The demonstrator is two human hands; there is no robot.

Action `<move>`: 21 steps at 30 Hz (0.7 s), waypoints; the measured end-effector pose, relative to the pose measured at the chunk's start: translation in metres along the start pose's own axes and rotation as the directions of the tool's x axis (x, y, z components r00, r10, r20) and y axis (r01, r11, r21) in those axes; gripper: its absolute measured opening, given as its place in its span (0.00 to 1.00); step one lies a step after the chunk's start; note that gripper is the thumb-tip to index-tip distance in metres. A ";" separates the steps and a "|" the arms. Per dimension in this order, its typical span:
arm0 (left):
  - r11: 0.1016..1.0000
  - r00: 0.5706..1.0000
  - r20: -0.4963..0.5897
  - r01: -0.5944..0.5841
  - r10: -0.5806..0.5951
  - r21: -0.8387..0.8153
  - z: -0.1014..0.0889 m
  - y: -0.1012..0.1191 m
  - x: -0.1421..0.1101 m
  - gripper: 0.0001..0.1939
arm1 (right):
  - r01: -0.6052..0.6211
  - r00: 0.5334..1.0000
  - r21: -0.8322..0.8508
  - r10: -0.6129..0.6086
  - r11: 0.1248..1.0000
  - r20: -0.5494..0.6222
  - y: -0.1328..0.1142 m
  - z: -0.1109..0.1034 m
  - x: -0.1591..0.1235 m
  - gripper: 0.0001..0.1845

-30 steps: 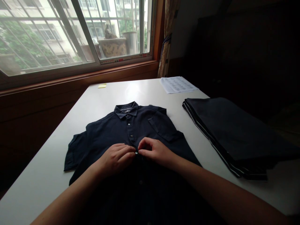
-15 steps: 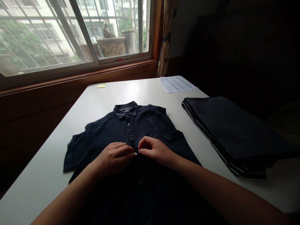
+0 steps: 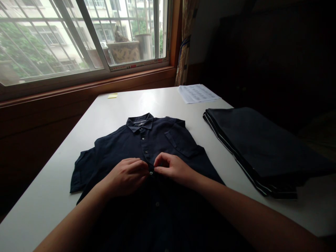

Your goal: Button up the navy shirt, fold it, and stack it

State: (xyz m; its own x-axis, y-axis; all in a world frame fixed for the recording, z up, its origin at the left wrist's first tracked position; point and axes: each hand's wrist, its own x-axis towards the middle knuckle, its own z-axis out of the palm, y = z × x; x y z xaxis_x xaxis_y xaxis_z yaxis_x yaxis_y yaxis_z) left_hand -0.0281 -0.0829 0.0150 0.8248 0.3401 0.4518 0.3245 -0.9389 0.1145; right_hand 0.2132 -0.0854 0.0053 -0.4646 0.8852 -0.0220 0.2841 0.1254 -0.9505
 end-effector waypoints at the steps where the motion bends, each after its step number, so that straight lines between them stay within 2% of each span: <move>1: 1.000 1.000 -0.010 0.002 -0.002 0.000 0.000 0.000 -0.001 0.07 | 0.004 1.000 -0.006 -0.004 1.000 0.001 0.000 0.000 0.000 0.06; 5: 1.000 0.999 -0.037 0.018 -0.018 0.004 0.001 -0.001 -0.002 0.08 | 0.011 1.000 -0.014 -0.011 1.000 0.008 0.001 0.000 0.000 0.06; 15: 0.999 1.000 0.012 0.007 -0.007 0.047 0.002 -0.001 0.000 0.06 | -0.004 1.000 -0.020 0.004 1.000 0.007 -0.001 0.000 -0.001 0.06; 21: 0.996 0.998 -0.057 0.022 -0.017 0.089 0.006 -0.004 -0.002 0.04 | 0.010 1.000 -0.019 -0.010 1.000 0.004 -0.001 0.001 -0.001 0.06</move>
State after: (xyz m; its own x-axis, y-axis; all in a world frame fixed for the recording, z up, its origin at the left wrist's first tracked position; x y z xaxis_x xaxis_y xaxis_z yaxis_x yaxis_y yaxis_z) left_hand -0.0285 -0.0794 0.0082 0.7912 0.3528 0.4995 0.3827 -0.9228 0.0455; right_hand 0.2130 -0.0865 0.0056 -0.4707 0.8822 -0.0137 0.2956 0.1431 -0.9445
